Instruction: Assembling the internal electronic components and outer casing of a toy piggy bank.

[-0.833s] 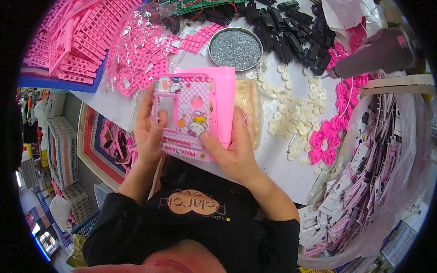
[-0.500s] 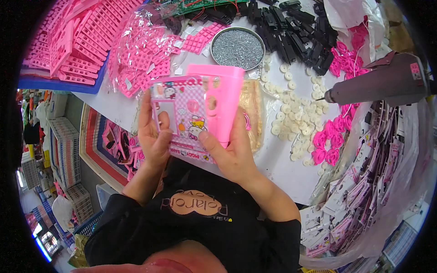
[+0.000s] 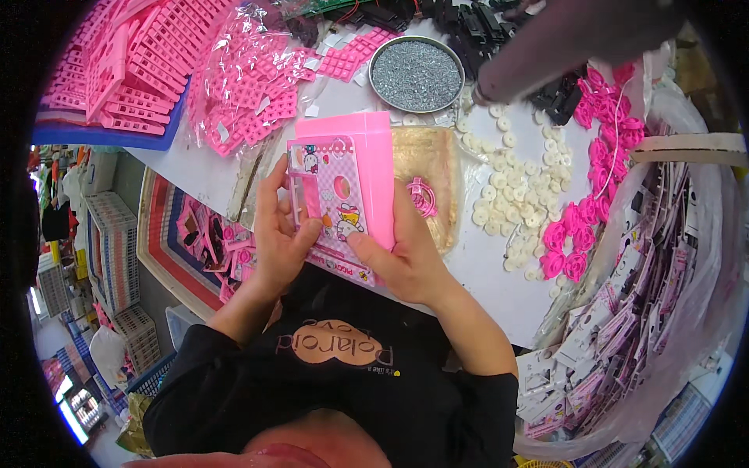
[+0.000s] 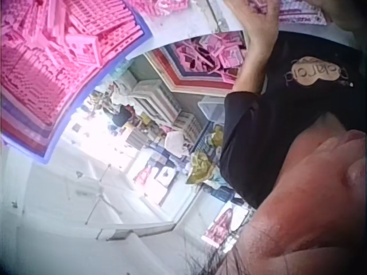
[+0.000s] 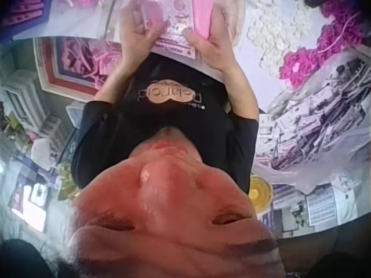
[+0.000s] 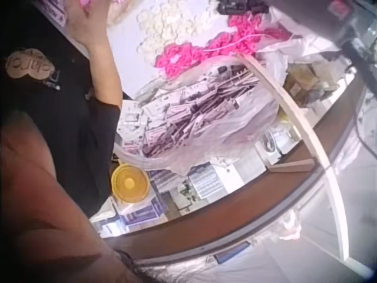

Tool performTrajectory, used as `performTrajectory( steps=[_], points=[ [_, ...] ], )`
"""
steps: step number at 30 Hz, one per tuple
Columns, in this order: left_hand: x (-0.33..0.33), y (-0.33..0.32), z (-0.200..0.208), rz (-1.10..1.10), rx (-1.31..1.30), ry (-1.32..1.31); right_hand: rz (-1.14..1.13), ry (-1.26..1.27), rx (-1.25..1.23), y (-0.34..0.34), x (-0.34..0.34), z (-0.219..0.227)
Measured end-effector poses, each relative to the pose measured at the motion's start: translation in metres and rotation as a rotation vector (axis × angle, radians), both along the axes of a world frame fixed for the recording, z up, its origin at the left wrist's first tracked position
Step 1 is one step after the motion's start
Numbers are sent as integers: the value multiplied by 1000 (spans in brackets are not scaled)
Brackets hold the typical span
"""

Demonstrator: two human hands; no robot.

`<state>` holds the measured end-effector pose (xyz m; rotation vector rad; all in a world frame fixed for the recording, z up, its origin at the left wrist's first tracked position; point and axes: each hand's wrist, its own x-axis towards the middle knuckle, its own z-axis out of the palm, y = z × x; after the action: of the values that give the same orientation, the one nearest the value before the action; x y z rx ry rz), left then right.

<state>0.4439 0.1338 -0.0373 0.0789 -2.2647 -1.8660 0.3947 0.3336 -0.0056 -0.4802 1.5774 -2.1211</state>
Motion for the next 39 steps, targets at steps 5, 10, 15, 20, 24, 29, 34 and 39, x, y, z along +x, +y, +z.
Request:
performTrajectory(
  steps=[5,10,15,20,24,29,34,39],
  points=[
    [-20,-20,14,55,226,-56,86,-260,-170,4,-3,-8],
    [-28,-27,0,101,447,-71,203,-248,83,19,-5,-1],
    [-35,-20,11,104,535,-101,187,-415,97,24,0,-4],
    [-40,-24,10,117,236,29,103,-352,85,25,2,-9],
    [-26,-11,22,103,284,-48,121,-461,7,25,-5,-7],
    [-22,-9,13,150,598,-46,67,-468,-15,17,4,-5],
    [-12,-1,3,244,207,43,-44,-371,-38,8,16,-5],
    [-19,-14,-8,185,24,96,-57,-337,-51,6,25,-11]
  ],
)
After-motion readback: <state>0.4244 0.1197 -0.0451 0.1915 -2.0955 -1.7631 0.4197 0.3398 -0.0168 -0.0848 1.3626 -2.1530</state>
